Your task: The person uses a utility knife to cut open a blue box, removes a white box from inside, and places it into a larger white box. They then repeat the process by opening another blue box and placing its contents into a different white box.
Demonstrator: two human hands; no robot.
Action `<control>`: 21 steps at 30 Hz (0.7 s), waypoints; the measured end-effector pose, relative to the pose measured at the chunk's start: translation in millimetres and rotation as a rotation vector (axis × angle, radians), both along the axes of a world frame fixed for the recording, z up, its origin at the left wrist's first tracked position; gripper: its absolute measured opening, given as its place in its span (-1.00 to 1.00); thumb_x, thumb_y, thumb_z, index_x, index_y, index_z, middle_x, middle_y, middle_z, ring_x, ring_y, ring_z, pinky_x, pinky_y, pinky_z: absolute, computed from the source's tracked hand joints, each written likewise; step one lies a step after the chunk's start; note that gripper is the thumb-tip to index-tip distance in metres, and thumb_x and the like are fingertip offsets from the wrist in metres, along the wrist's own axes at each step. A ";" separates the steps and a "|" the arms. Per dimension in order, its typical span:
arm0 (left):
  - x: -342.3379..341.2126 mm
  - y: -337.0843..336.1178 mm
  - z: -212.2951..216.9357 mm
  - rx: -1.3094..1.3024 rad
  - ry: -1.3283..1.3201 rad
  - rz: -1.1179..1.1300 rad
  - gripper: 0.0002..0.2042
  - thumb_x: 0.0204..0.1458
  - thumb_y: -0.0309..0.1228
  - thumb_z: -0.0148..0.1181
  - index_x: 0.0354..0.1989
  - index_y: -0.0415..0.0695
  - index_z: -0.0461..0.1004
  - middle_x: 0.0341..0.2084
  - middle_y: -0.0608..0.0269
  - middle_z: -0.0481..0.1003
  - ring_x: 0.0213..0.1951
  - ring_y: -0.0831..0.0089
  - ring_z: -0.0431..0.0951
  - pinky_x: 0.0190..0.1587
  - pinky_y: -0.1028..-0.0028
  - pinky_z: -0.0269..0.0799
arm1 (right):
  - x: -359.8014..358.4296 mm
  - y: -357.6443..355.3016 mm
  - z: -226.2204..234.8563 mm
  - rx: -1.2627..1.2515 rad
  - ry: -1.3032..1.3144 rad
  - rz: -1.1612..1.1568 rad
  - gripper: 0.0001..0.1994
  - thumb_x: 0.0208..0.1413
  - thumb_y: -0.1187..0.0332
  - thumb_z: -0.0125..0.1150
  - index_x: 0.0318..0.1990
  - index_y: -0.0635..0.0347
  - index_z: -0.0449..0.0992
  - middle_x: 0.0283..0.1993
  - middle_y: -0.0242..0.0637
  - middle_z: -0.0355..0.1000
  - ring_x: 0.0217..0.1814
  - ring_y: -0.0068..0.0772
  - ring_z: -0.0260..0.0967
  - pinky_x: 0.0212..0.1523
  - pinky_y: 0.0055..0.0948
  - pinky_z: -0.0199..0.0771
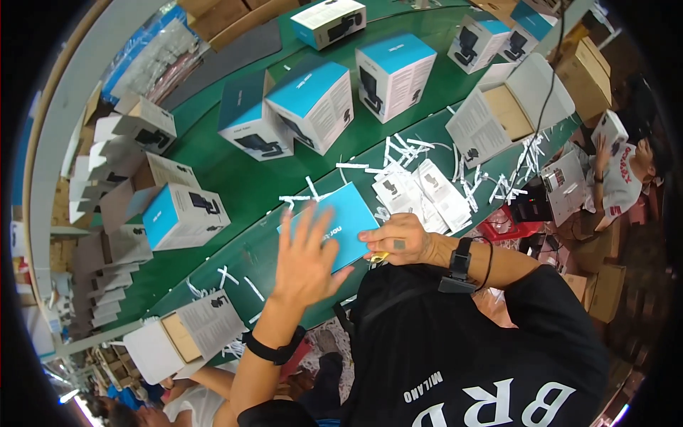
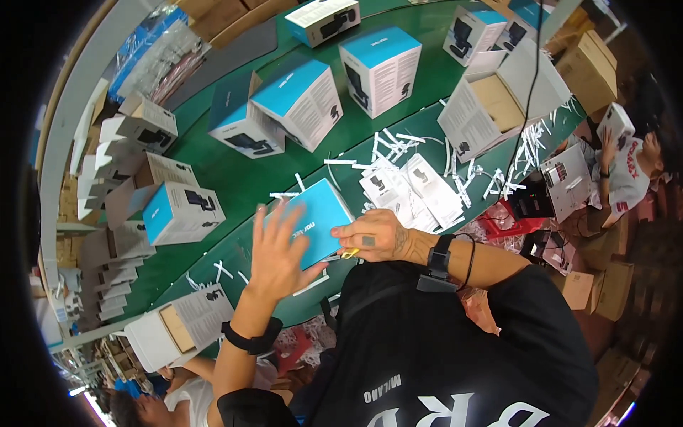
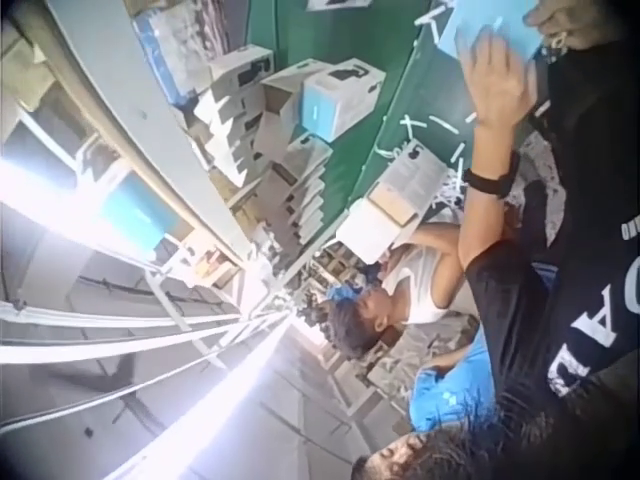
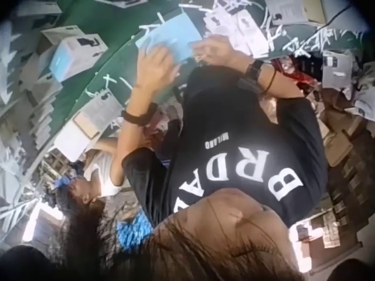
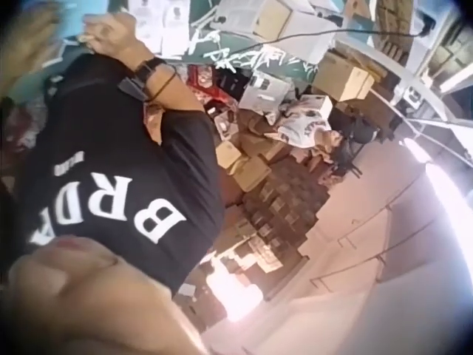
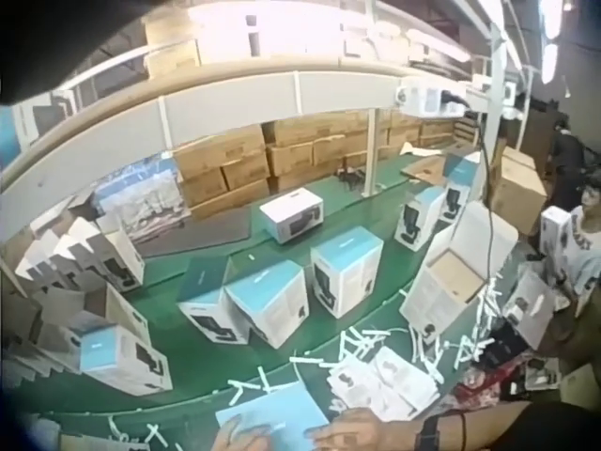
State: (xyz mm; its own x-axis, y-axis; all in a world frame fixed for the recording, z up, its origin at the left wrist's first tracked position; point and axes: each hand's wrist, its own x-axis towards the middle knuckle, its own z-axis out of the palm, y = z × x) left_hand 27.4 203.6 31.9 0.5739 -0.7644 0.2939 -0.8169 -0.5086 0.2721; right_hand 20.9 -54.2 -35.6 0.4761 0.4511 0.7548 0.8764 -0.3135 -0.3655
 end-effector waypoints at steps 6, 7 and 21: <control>1.9 -26.3 14.5 0.187 0.075 0.341 0.09 -0.44 0.03 0.52 0.43 0.00 0.20 0.23 -0.28 0.20 0.34 -0.23 0.13 0.38 -0.13 -0.04 | -7.7 -6.5 7.6 0.033 0.055 -0.042 -0.80 -0.05 0.31 0.52 -0.32 0.10 0.60 -0.05 -0.38 0.63 -0.48 -0.44 0.52 -0.54 -0.48 0.39; 1.9 -27.3 12.5 0.203 0.145 0.320 0.16 -0.45 0.07 0.51 0.48 0.02 0.13 0.26 -0.33 0.14 0.35 -0.27 0.08 0.39 -0.13 -0.07 | -7.5 -10.9 10.6 0.035 0.128 -0.009 -0.81 -0.03 0.32 0.51 -0.31 0.12 0.61 -0.06 -0.36 0.63 -0.48 -0.41 0.52 -0.52 -0.48 0.40; 172.3 -61.7 92.9 -1.267 1.119 0.469 -0.40 0.15 -0.15 0.19 0.28 -0.29 0.32 0.21 -0.04 0.42 0.19 0.12 0.47 0.18 0.18 0.41 | -47.9 -216.1 -43.1 -0.121 0.915 -1.196 -0.49 -0.08 0.11 0.44 0.01 0.18 0.57 -0.01 -0.06 0.49 0.07 0.02 0.48 0.08 -0.19 0.50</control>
